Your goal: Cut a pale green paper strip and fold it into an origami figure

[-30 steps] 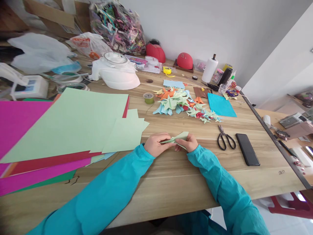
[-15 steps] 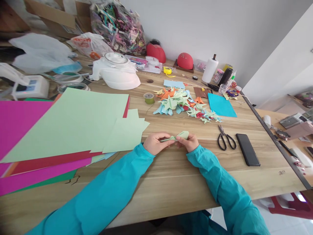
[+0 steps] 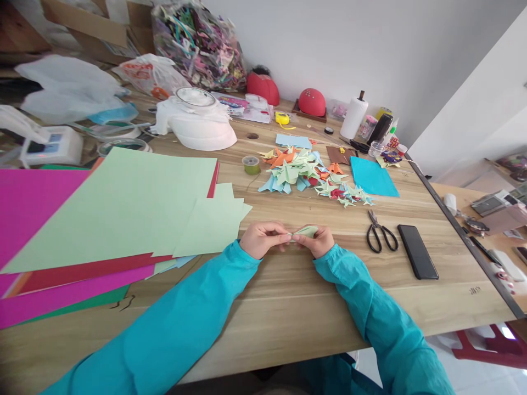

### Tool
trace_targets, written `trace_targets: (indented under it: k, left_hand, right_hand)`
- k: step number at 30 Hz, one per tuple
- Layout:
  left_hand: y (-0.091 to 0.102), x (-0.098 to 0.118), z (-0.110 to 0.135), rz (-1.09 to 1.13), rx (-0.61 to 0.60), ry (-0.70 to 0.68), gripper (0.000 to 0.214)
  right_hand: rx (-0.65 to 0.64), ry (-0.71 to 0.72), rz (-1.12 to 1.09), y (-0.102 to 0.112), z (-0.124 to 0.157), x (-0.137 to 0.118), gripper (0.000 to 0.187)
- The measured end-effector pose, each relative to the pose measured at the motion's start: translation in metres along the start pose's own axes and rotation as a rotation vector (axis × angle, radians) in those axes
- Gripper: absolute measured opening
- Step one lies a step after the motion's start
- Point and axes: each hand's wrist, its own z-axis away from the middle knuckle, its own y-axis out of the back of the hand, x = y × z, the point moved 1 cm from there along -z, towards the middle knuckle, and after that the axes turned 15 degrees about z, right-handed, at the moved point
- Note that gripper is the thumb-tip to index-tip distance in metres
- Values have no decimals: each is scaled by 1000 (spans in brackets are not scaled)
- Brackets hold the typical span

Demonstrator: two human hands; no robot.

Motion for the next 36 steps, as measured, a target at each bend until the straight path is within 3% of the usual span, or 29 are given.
trace_targets:
  k: [7, 15, 26, 33, 36]
  left_hand:
    - [0, 0, 0, 17, -5, 47, 22]
    - [3, -3, -2, -18, -14, 76, 22]
    - [3, 0, -1, -198, -58, -55, 11]
    - [1, -2, 0, -104, 84, 16, 24]
    - [2, -2, 0, -115, 81, 14, 26]
  right_hand:
    - [31, -47, -67, 0, 0, 3, 23]
    - [93, -63, -1, 2, 0, 6, 28]
    - [119, 3, 162, 4, 0, 7, 20]
    - [194, -15, 172, 4, 1, 3, 21]
    - [206, -27, 174, 5, 1, 2, 22]
